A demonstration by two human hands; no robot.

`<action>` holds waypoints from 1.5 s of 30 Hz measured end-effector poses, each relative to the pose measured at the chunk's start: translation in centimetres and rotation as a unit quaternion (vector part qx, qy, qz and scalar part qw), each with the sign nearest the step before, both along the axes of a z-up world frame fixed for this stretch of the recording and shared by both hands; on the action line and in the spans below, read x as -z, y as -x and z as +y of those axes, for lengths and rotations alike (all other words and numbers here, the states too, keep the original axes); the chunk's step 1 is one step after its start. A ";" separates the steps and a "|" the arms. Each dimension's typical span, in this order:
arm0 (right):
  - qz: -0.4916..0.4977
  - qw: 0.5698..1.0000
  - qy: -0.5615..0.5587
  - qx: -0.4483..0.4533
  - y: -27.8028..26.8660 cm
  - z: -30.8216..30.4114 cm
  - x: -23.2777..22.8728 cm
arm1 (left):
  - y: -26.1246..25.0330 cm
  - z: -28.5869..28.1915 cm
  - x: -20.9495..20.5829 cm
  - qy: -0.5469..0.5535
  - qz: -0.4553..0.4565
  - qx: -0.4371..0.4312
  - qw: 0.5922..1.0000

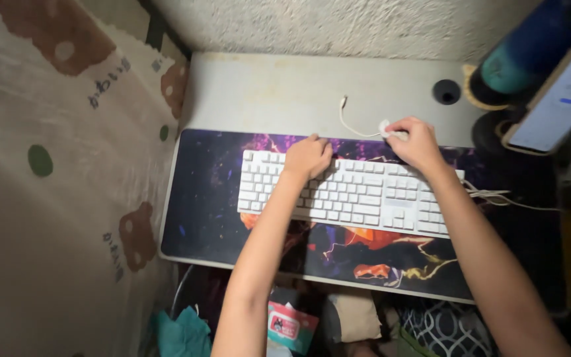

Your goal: The person wipes a white keyboard with a white wipe, turning it over to clean the underside and then the top surface. They also wipe the attached cable and place the wipe on a nearby surface.

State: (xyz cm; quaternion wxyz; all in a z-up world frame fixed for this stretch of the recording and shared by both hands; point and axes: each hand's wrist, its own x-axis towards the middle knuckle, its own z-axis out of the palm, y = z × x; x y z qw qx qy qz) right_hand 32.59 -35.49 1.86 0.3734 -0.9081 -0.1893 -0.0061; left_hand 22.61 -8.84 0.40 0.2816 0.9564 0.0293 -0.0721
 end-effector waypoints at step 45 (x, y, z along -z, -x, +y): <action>-0.096 0.963 0.060 -0.246 8.4 23.9 2.9 | 17.7 5.0 2.4 0.057 -0.217 -0.296 0.929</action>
